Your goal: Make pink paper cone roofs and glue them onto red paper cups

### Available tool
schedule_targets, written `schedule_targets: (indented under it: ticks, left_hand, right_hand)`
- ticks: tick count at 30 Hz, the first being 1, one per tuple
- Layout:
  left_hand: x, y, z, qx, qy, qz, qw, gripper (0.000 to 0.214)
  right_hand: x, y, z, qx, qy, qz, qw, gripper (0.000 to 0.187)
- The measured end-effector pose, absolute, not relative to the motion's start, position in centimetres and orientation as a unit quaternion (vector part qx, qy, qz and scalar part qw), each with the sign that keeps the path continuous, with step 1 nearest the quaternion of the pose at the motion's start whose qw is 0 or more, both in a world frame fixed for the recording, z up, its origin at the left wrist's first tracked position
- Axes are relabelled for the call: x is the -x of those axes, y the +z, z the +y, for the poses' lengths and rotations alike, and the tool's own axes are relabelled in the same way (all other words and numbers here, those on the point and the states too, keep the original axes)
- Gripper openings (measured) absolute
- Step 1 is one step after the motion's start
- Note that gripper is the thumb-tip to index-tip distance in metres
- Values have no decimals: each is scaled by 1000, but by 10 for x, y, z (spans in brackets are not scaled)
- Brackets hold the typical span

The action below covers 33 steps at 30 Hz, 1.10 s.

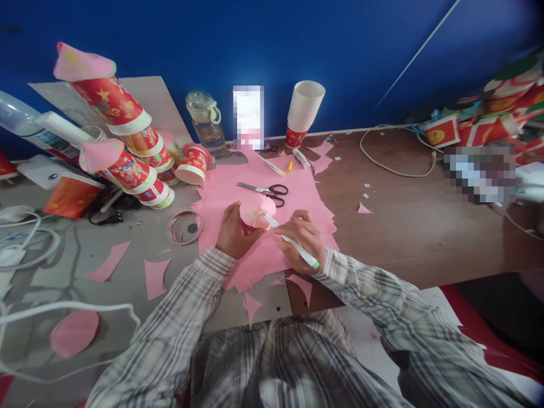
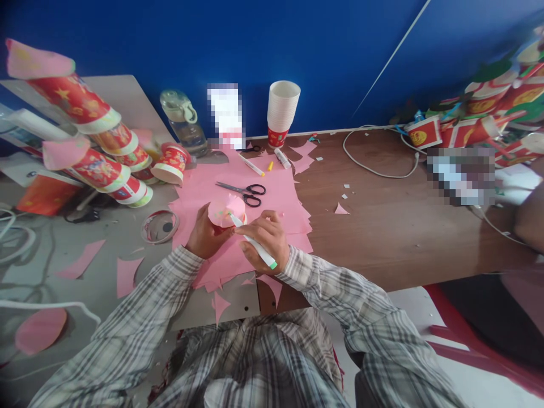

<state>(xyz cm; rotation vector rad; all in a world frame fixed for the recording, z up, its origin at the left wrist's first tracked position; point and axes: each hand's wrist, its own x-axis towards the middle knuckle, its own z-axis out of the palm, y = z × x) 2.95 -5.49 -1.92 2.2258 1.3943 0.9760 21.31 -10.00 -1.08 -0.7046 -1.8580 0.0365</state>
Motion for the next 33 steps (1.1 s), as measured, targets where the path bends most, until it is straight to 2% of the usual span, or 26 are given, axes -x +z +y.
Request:
schedule_targets:
  ticks: [26, 33]
  left_hand:
    - [-29, -21, -55, -786, 347, 484, 165, 54]
    - [-28, -23, -55, -789, 351, 480, 154, 55]
  right_hand:
    - [-209, -8, -99, 291, 23, -789, 540, 32]
    - [-209, -10, -100, 287, 31, -791, 539, 30]
